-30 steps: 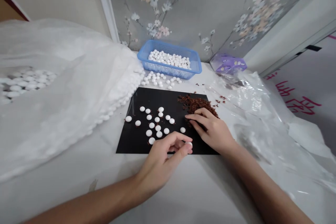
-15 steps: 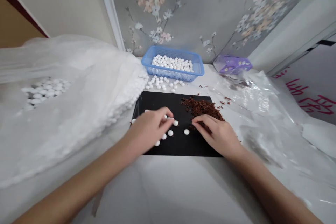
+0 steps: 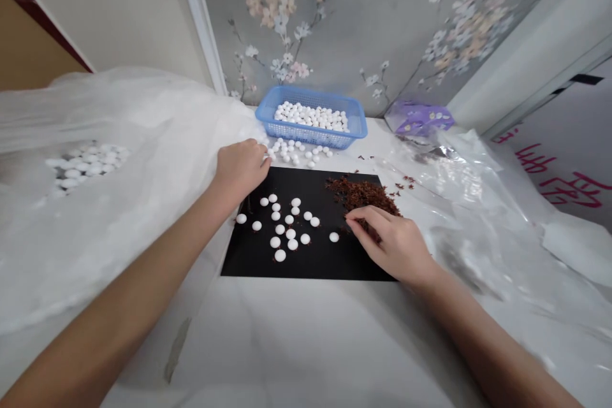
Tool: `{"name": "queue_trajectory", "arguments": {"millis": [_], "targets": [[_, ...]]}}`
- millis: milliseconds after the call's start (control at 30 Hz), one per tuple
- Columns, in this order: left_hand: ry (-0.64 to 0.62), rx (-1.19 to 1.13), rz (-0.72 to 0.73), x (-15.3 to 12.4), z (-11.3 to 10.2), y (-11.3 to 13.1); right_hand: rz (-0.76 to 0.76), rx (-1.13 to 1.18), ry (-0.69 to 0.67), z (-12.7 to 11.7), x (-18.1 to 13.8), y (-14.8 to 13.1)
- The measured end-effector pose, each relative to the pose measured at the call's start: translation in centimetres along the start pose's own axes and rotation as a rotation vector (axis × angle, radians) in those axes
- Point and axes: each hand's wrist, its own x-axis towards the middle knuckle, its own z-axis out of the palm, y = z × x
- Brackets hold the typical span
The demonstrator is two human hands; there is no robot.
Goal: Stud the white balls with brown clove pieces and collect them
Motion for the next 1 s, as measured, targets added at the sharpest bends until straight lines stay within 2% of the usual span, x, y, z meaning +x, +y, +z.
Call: {"name": "queue_trajectory", "arguments": {"millis": [100, 233, 333, 367, 433, 500, 567, 667, 833, 1000], "targets": [[-0.029, 0.071, 0.051, 1.1, 1.0, -0.5, -0.002, 0.002, 0.014, -0.1, 0.0, -0.1], [0.013, -0.030, 0.059, 1.2, 1.0, -0.3, -0.020, 0.015, 0.036, -0.3, 0.1, -0.2], [0.060, -0.215, 0.073, -0.9, 0.2, 1.5, -0.021, 0.057, 0.084, -0.4, 0.1, -0.3], [0.058, -0.422, 0.084, -2.1, -0.1, 2.4, -0.016, 0.082, 0.107, -0.5, 0.0, -0.3], [-0.070, -0.878, 0.094, -5.2, -0.6, 4.6, -0.002, 0.145, 0.153, -0.6, -0.1, -0.6], [-0.267, -1.164, 0.120, -8.5, -0.9, 6.5, 0.023, 0.211, 0.182, -0.8, -0.2, -1.0], [-0.469, -1.330, 0.157, -11.0, -0.7, 7.9, 0.050, 0.269, 0.188, -1.0, -0.3, -1.4], [-0.638, -1.465, 0.089, -12.6, 0.0, 8.5, 0.077, 0.323, 0.185, -1.1, -0.3, -2.0], [-0.661, -1.705, -0.155, -11.9, 1.2, 8.1, 0.080, 0.411, 0.211, -0.6, -0.3, -2.8], [-0.654, -1.859, -0.277, -11.5, 1.3, 7.7, 0.043, 0.484, 0.174, -0.3, -0.4, -3.2]]}}
